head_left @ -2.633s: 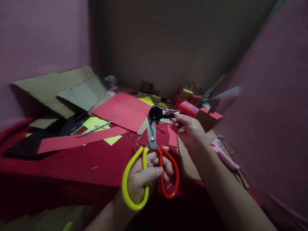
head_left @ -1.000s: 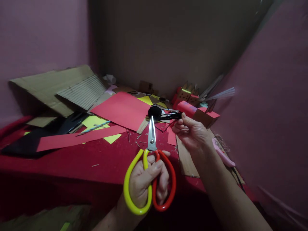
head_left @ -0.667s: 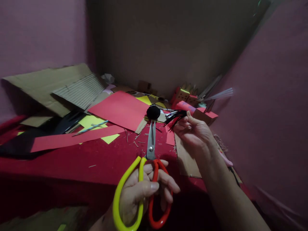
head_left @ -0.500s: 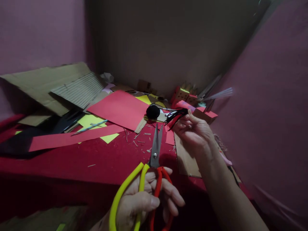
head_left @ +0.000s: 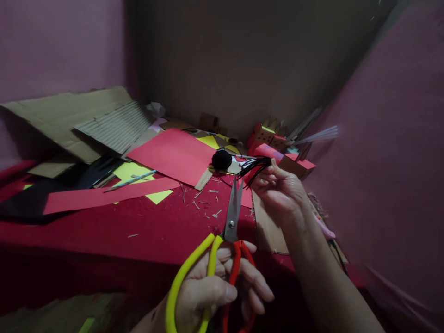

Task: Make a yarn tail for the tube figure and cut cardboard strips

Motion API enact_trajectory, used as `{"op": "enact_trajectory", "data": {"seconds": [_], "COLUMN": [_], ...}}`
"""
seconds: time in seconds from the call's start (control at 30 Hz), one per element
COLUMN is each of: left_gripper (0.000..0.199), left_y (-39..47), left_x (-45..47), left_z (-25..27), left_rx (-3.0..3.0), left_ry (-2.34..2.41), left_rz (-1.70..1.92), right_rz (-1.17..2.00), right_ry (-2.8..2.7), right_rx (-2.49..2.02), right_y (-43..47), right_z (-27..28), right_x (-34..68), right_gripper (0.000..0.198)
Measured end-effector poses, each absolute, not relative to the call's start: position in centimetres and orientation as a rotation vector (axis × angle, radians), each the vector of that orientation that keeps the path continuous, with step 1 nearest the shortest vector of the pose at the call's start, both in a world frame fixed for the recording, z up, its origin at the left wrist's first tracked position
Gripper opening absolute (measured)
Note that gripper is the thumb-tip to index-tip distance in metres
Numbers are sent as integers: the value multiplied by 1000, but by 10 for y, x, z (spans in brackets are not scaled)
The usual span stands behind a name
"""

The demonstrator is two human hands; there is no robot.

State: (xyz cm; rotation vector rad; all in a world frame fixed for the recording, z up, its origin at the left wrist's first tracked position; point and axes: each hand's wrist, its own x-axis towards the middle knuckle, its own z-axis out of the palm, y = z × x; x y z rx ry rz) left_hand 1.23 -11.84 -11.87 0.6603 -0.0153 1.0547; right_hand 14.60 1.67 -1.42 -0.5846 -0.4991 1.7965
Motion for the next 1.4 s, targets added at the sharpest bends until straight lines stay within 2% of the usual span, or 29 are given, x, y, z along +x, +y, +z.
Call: {"op": "enact_trajectory", "data": {"seconds": [0.6, 0.9, 1.07, 1.4], "left_gripper": [51, 41, 35, 24], "left_y": [-112, -108, -110, -113], "left_x": [12, 9, 5, 10], "left_z": [-109, -100, -95, -99], "left_rx": [642, 543, 532, 643], "left_ry": [-38, 55, 93, 160], "left_rz": [1087, 1107, 1148, 1309], "right_rz": [1804, 1745, 1645, 1679], "right_ry": [-551, -913, -1044, -918], "right_rx": [-659, -553, -577, -565], "right_y": [11, 13, 11, 17], "right_z": [-25, -35, -36, -40], "right_x": [140, 147, 145, 149], "right_gripper": [24, 20, 25, 18]}}
